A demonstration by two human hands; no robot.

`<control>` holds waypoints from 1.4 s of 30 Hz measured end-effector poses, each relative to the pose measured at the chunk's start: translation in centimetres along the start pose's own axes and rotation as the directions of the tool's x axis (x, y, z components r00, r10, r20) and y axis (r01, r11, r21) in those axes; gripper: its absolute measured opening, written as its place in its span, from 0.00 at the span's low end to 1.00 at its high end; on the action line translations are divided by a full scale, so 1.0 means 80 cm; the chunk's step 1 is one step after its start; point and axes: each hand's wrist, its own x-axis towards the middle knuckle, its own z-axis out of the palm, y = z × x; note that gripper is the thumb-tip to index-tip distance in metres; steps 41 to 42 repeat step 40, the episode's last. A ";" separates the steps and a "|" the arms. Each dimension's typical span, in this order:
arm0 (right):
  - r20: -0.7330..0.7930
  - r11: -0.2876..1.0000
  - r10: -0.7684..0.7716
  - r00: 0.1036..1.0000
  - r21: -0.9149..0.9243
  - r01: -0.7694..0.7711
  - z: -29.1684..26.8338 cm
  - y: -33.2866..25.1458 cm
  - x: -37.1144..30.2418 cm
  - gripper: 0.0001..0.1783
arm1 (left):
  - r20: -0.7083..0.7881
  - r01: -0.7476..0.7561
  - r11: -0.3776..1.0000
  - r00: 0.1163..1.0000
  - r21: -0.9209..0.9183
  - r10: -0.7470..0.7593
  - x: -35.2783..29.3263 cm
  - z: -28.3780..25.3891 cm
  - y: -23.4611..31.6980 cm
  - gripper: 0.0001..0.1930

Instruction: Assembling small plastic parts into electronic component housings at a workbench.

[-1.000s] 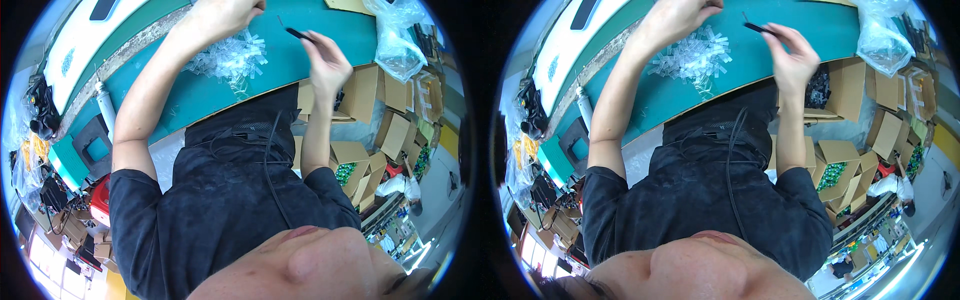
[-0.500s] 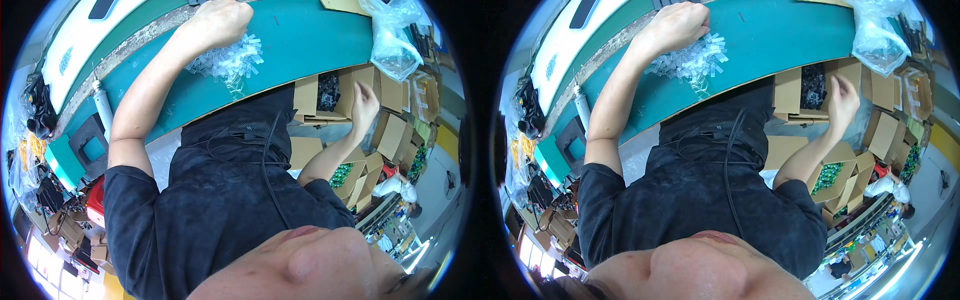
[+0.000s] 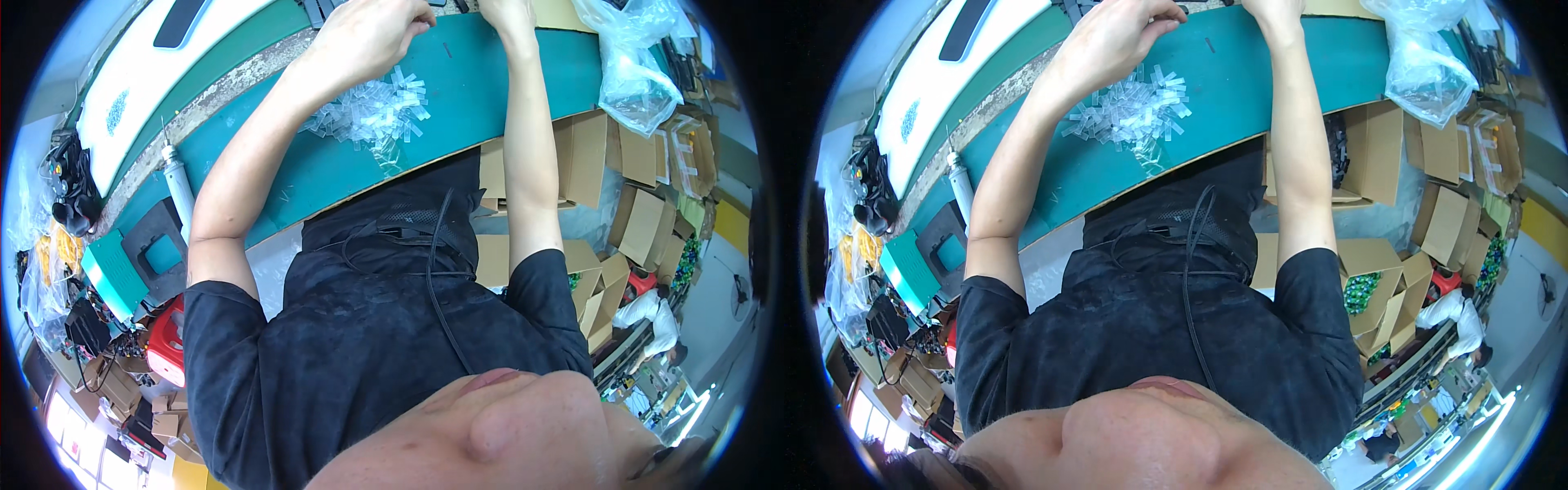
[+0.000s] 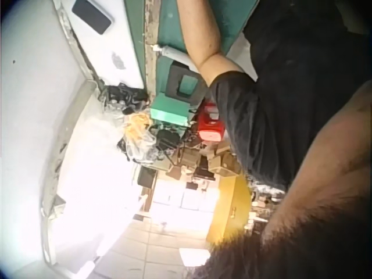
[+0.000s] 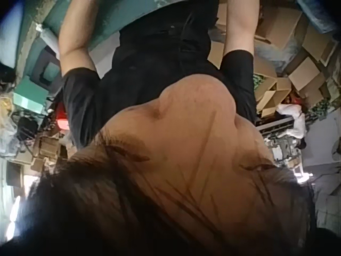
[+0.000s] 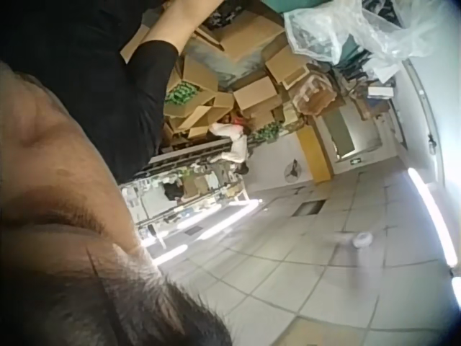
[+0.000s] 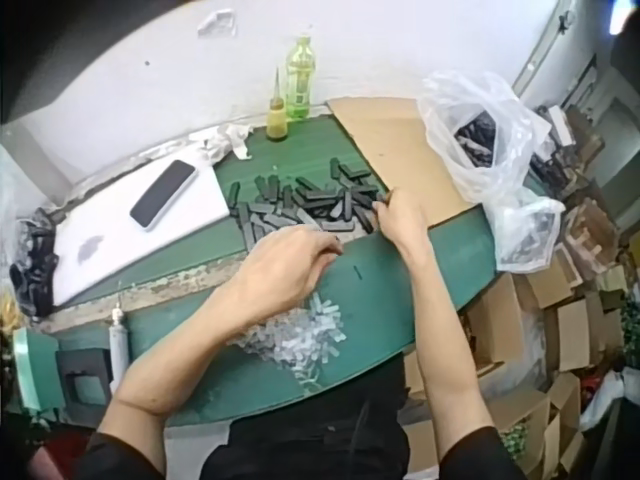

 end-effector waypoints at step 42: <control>0.195 -0.340 -0.054 0.979 0.919 -0.202 -0.078 -0.050 -0.172 0.13 | -0.099 0.126 0.832 0.972 -0.540 -0.212 0.006 -0.007 0.042 0.08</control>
